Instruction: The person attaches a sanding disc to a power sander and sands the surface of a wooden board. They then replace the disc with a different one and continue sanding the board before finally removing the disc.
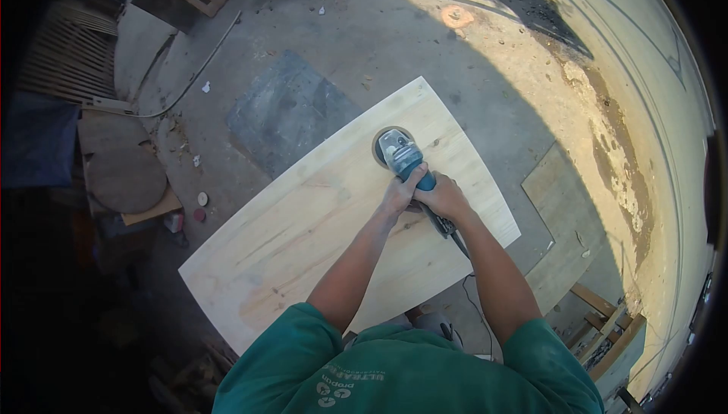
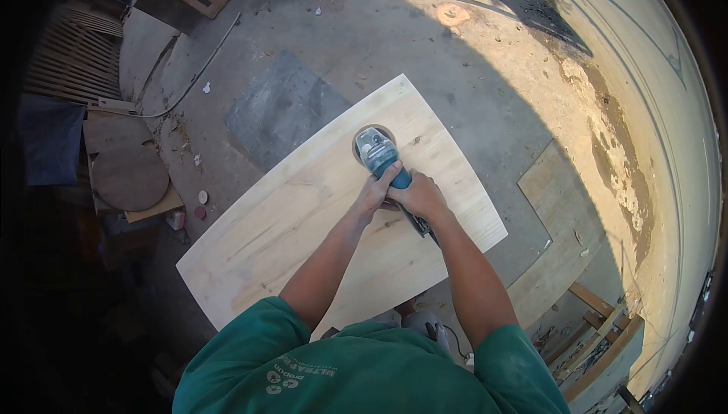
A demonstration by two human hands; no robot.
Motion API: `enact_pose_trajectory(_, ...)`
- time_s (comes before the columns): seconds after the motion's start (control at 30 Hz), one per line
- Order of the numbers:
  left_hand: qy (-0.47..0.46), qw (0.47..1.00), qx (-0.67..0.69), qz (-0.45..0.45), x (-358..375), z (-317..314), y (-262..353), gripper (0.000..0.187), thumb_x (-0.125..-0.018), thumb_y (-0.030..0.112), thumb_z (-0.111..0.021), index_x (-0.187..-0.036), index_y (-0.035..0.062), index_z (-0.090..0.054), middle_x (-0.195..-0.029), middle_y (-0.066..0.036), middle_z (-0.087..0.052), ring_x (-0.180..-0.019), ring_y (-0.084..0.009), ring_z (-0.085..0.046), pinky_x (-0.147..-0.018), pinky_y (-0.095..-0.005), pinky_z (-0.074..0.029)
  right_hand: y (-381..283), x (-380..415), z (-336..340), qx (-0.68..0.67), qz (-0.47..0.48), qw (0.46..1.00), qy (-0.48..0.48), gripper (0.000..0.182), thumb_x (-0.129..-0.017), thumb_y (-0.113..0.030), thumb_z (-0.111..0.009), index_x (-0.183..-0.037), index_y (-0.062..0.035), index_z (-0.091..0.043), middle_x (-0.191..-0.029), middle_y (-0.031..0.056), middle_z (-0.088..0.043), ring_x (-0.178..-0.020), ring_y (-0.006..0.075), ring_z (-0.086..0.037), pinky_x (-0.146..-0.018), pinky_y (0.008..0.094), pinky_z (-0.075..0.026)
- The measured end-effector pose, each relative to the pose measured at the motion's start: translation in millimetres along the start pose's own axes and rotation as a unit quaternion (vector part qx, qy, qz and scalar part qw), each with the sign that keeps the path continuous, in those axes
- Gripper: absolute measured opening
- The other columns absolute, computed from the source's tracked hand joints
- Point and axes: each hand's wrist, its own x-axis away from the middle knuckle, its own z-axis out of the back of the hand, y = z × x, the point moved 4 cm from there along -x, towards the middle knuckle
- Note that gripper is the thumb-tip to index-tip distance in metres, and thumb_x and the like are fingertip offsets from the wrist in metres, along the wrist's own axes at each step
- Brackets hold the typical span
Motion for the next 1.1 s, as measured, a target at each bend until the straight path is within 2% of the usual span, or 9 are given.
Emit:
enact_pose_trajectory(0.13,0.161,0.980,0.112,-0.029,53,120,-30,0.075,-0.086,0.071,-0.058,-0.117,0.0024,-0.060,-0.101,-0.015,-0.069,-0.086,-0.0263,-0.072,-0.076,-0.0401,-0.062,-91,-17,-95,0.166,0.096,0.972,-0.136,0.077,-0.067,-0.058,-0.068,-0.115,0.0020,-0.062,-0.106,0.0216,-0.071,-0.100,0.0359,-0.069,-0.089,0.0435,-0.054)
enact_pose_trajectory(0.23,0.195,0.965,0.172,-0.037,73,154,-34,0.073,-0.087,0.070,-0.057,-0.115,0.0030,-0.060,-0.101,-0.015,-0.068,-0.087,-0.0265,-0.072,-0.078,-0.0412,-0.062,-124,-23,-127,0.180,0.146,0.957,-0.174,0.078,-0.065,-0.060,-0.069,-0.110,0.0034,-0.064,-0.105,0.0254,-0.070,-0.100,0.0392,-0.069,-0.088,0.0448,-0.054)
enact_pose_trajectory(0.37,0.165,0.974,0.150,-0.052,35,138,-24,0.075,-0.085,0.070,-0.059,-0.114,0.0009,-0.061,-0.099,-0.015,-0.069,-0.086,-0.0264,-0.072,-0.076,-0.0418,-0.062,-115,-42,-94,0.181,0.120,0.966,-0.143,0.078,-0.066,-0.060,-0.069,-0.110,0.0046,-0.065,-0.104,0.0238,-0.071,-0.098,0.0368,-0.070,-0.085,0.0434,-0.055)
enact_pose_trajectory(0.5,0.082,0.990,0.105,-0.033,-2,79,21,0.080,-0.081,0.071,-0.063,-0.113,-0.0013,-0.062,-0.100,-0.015,-0.069,-0.080,-0.0270,-0.073,-0.064,-0.0405,-0.063,-80,-56,-33,0.109,0.086,0.988,-0.068,0.080,-0.066,-0.061,-0.072,-0.106,0.0085,-0.065,-0.099,0.0253,-0.071,-0.091,0.0359,-0.071,-0.079,0.0406,-0.055)
enact_pose_trajectory(0.63,0.016,0.998,0.043,-0.051,-35,41,54,0.082,-0.079,0.072,-0.065,-0.119,-0.0005,-0.062,-0.101,-0.018,-0.069,-0.080,-0.0292,-0.073,-0.064,-0.0413,-0.063,-42,-78,3,0.021,0.073,0.997,-0.008,0.077,-0.068,-0.059,-0.073,-0.102,0.0101,-0.066,-0.095,0.0242,-0.071,-0.088,0.0329,-0.072,-0.078,0.0392,-0.055)
enact_pose_trajectory(0.77,-0.032,0.999,-0.014,-0.042,-55,25,70,0.082,-0.079,0.072,-0.065,-0.120,0.0005,-0.062,-0.102,-0.020,-0.069,-0.077,-0.0307,-0.073,-0.063,-0.0410,-0.063,-40,-72,20,-0.030,0.055,0.997,0.042,0.075,-0.070,-0.057,-0.074,-0.100,0.0111,-0.066,-0.092,0.0232,-0.072,-0.086,0.0306,-0.072,-0.077,0.0386,-0.055)
enact_pose_trajectory(0.9,0.023,0.999,0.026,-0.027,-35,62,48,0.079,-0.080,0.071,-0.064,-0.116,-0.0002,-0.063,-0.098,-0.017,-0.070,-0.075,-0.0271,-0.072,-0.063,-0.0381,-0.062,-54,-78,-16,-0.006,0.060,0.998,-0.020,0.076,-0.068,-0.057,-0.074,-0.101,0.0109,-0.066,-0.093,0.0230,-0.072,-0.086,0.0318,-0.072,-0.077,0.0389,-0.055)
enact_pose_trajectory(1.0,0.129,0.983,0.129,-0.033,20,117,13,0.075,-0.082,0.069,-0.063,-0.114,0.0008,-0.064,-0.095,-0.014,-0.070,-0.077,-0.0243,-0.072,-0.065,-0.0362,-0.062,-104,-57,-67,0.141,0.104,0.980,-0.098,0.079,-0.067,-0.059,-0.069,-0.108,0.0082,-0.064,-0.101,0.0277,-0.070,-0.095,0.0389,-0.070,-0.084,0.0429,-0.055)
enact_pose_trajectory(1.1,0.185,0.964,0.187,-0.035,35,134,-10,0.074,-0.083,0.067,-0.064,-0.113,-0.0006,-0.064,-0.093,-0.014,-0.070,-0.078,-0.0237,-0.072,-0.064,-0.0360,-0.062,-131,-47,-99,0.201,0.141,0.957,-0.153,0.079,-0.065,-0.058,-0.069,-0.109,0.0072,-0.063,-0.101,0.0268,-0.070,-0.096,0.0396,-0.070,-0.085,0.0438,-0.055)
